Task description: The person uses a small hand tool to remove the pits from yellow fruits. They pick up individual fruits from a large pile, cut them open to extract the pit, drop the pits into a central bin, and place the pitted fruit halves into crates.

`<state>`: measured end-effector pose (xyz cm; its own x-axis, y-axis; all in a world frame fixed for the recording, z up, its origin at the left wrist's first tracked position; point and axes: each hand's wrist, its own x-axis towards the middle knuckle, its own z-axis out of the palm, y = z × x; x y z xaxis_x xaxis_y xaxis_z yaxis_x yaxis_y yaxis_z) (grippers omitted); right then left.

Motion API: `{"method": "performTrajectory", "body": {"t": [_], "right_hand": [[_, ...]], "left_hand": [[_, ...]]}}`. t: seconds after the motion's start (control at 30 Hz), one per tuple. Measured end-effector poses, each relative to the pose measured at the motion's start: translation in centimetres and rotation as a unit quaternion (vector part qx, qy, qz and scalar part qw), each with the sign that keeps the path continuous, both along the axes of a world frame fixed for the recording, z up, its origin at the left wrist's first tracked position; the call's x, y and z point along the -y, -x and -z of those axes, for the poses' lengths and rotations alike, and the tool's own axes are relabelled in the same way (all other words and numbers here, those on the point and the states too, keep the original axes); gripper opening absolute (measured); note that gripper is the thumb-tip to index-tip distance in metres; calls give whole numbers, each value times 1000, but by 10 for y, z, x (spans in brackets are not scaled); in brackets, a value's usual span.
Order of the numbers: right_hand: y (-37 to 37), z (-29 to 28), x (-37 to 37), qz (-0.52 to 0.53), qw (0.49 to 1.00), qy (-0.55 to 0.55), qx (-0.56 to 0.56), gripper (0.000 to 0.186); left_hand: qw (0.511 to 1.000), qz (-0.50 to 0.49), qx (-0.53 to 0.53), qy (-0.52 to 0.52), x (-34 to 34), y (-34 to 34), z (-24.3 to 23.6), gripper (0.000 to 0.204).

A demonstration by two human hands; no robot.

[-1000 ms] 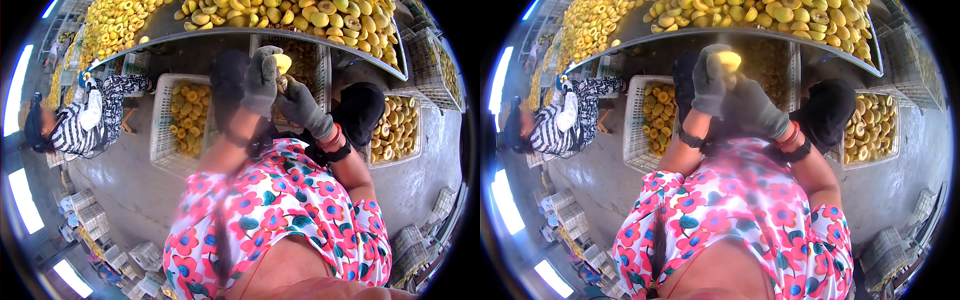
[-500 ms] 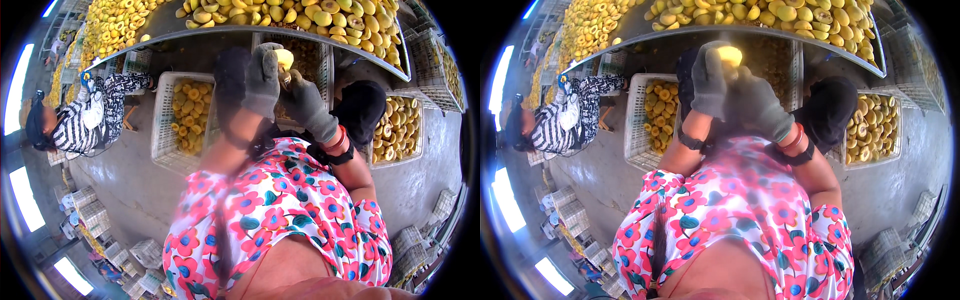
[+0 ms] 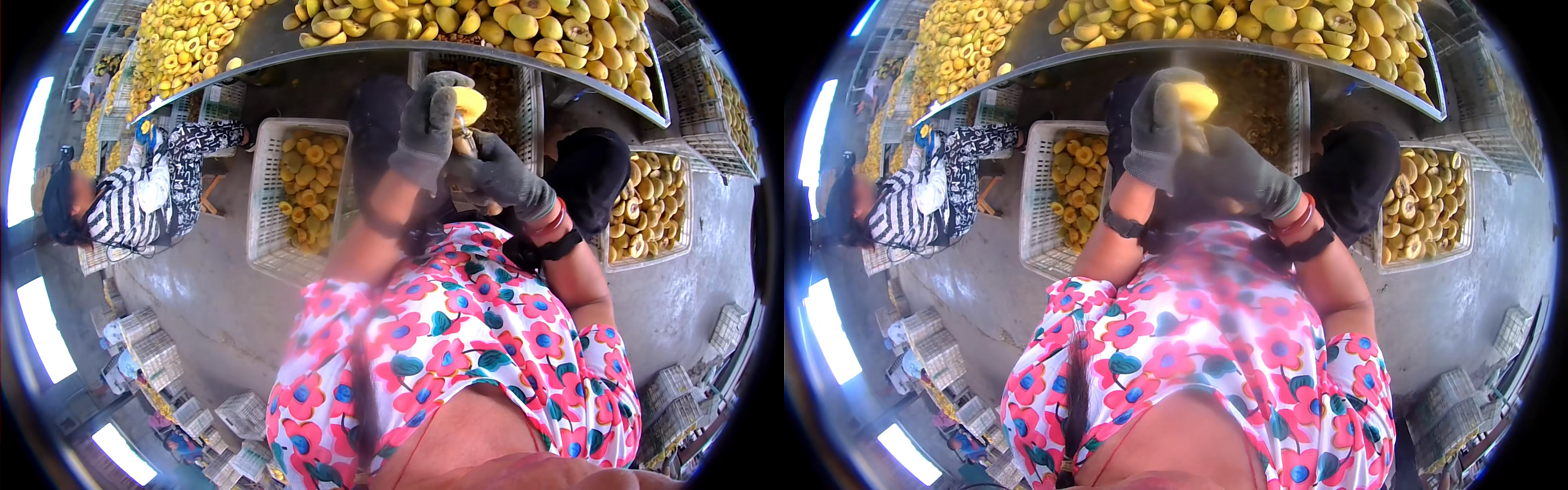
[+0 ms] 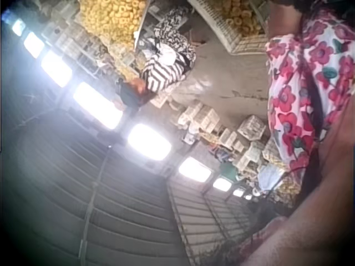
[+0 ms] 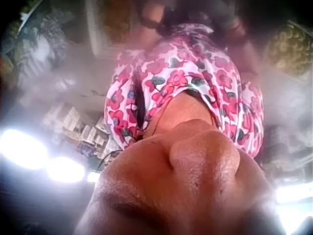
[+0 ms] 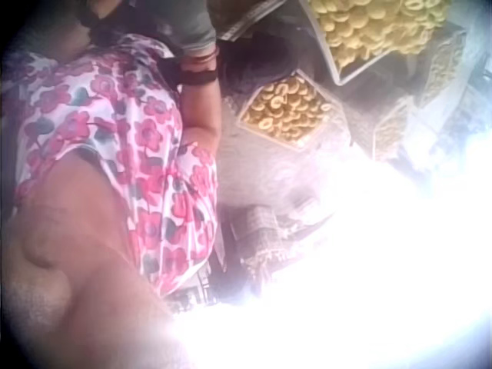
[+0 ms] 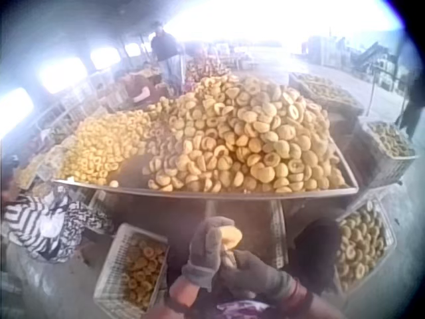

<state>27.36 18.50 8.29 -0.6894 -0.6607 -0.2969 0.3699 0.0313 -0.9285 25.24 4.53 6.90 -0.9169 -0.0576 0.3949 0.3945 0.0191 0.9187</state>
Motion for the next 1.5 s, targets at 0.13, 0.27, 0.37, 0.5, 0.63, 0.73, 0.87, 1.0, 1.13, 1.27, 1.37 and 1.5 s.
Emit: {"method": "performTrajectory", "body": {"t": [0.13, 0.27, 0.37, 0.5, 0.63, 0.73, 0.87, 1.0, 1.13, 1.27, 1.37, 1.5], "right_hand": [[-4, 23, 1, -9, 988, 130, 86, 10], [-6, 19, 1, -35, 986, 126, 104, 13], [-6, 33, -7, -9, 993, 120, -2, 12], [-2, 38, -11, 7, 947, -100, -305, 27], [1, 44, -8, 153, 823, -260, -481, 15], [11, 73, -10, 102, 795, -314, -509, 16], [13, 84, -8, 119, 797, -325, -495, 17], [15, 85, -8, 124, 825, -293, -467, 20], [17, 90, -10, 134, 833, -315, -435, 21], [15, 78, -11, 137, 830, -327, -430, 20], [16, 65, -5, 170, 856, -279, -402, 18], [19, 69, -10, 218, 868, -231, -382, 13]], "left_hand": [[996, 83, 36, 10, 7, 4, 0, 40], [996, 11, 75, -43, 14, 4, -5, 42], [988, -101, 108, -39, 31, 9, -12, 46], [849, -344, -22, 399, 113, 1, -8, 38], [656, -424, 158, 605, 182, -3, 2, 44], [732, -378, 36, 566, 176, 39, 22, 44], [781, -214, 173, 561, 104, 110, 3, 49], [730, -163, 221, 625, 74, 185, 44, 55], [694, -143, 257, 657, 67, 214, 60, 49], [704, -120, 268, 647, 68, 218, 67, 48], [746, -161, 212, 611, 90, 214, 76, 41], [842, -164, 172, 484, 90, 188, 64, 41]]}}
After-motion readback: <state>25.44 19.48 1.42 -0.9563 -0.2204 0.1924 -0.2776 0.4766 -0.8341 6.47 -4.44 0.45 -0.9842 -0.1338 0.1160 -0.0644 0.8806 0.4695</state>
